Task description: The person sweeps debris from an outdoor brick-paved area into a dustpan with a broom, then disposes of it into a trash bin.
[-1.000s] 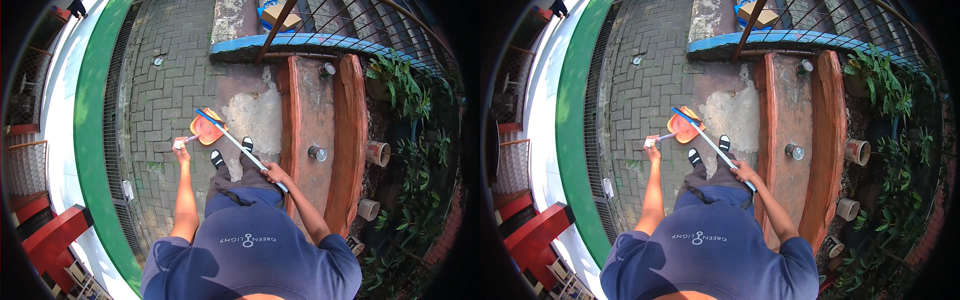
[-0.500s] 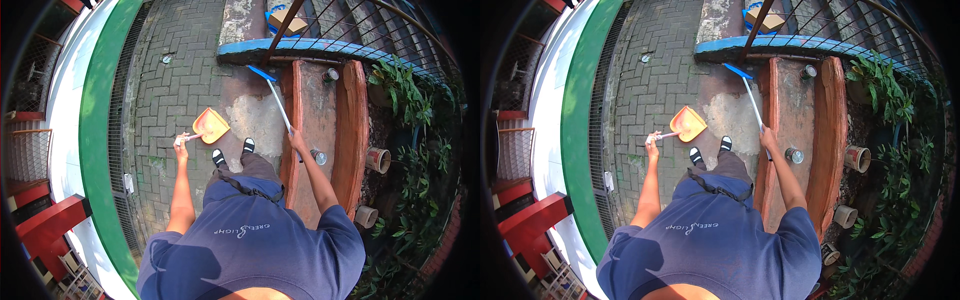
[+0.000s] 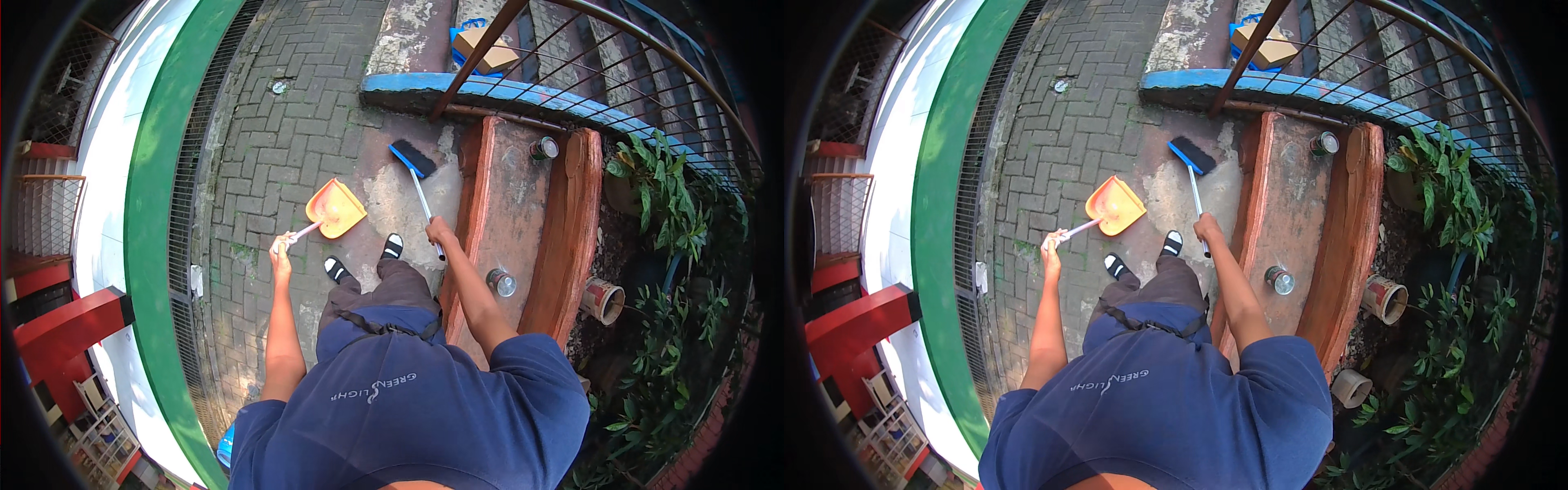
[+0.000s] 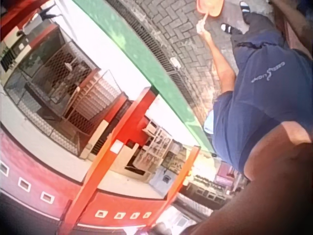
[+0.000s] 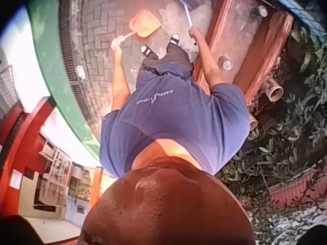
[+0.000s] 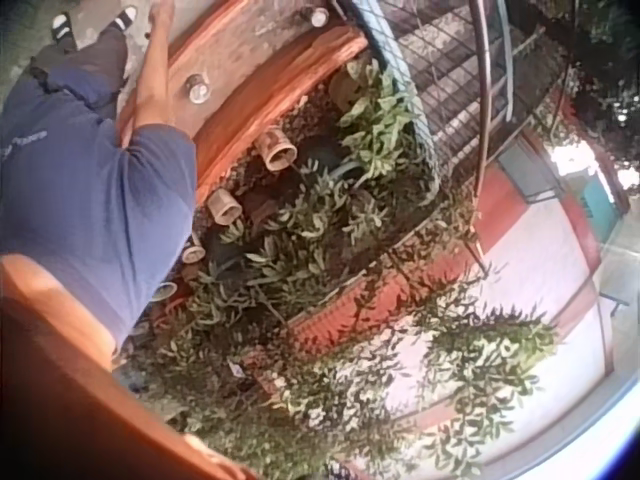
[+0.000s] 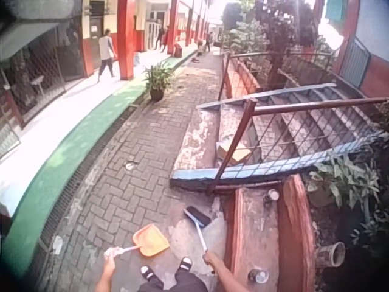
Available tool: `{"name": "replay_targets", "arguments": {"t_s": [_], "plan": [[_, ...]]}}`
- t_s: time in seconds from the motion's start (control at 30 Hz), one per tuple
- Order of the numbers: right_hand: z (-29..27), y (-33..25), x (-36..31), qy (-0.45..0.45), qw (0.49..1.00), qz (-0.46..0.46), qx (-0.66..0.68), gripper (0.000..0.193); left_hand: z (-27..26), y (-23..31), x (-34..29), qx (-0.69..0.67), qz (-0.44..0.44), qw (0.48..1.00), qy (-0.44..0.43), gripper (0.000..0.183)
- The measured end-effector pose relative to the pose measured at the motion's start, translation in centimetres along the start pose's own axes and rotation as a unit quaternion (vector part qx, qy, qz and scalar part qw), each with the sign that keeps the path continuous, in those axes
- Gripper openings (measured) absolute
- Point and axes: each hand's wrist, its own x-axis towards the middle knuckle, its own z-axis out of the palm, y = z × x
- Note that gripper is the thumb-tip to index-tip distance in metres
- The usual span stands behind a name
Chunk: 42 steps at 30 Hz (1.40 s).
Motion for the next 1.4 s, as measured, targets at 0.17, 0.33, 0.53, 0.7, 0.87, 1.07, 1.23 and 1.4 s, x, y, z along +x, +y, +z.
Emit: {"name": "replay_targets", "arguments": {"t_s": [0.17, 0.33, 0.53, 0.7, 0.87, 1.07, 1.23, 1.4], "plan": [[4.1, -3.2, -5.9, -0.102, 0.983, -0.021, 0.148, 0.02, -0.2, -1.0, -0.9, -0.025, 0.028, 0.999, 0.005, 0.021], [8.5, -5.5, -9.2, -0.193, 0.963, -0.026, 0.188, 0.026, -0.2, -1.6, -1.1, -0.019, 0.103, 0.994, 0.001, 0.023], [8.6, -6.3, -14.3, -0.213, 0.934, -0.005, 0.287, 0.044, -1.4, -2.1, -2.4, 0.002, 0.107, 0.985, 0.132, 0.029], [7.4, -3.4, -20.8, -0.141, 0.924, 0.014, 0.356, 0.043, -4.1, -1.3, -3.0, -0.066, 0.095, 0.982, 0.149, 0.04], [8.2, -2.5, -22.6, -0.06, 0.939, 0.051, 0.334, 0.043, -7.6, 0.2, -3.8, -0.042, 0.067, 0.988, 0.13, 0.036], [12.2, -2.6, -14.6, -0.042, 0.928, 0.087, 0.36, 0.008, -11.3, -2.2, -4.8, -0.034, 0.072, 0.991, 0.103, 0.035], [14.7, -7.9, -12.6, -0.141, 0.959, 0.037, 0.243, 0.019, -14.3, -4.2, -4.9, -0.037, 0.106, 0.99, 0.084, 0.028], [16.3, -12.0, -14.0, -0.241, 0.96, -0.023, 0.14, 0.036, -14.6, -4.1, -5.1, -0.086, 0.075, 0.99, 0.079, 0.026]]}}
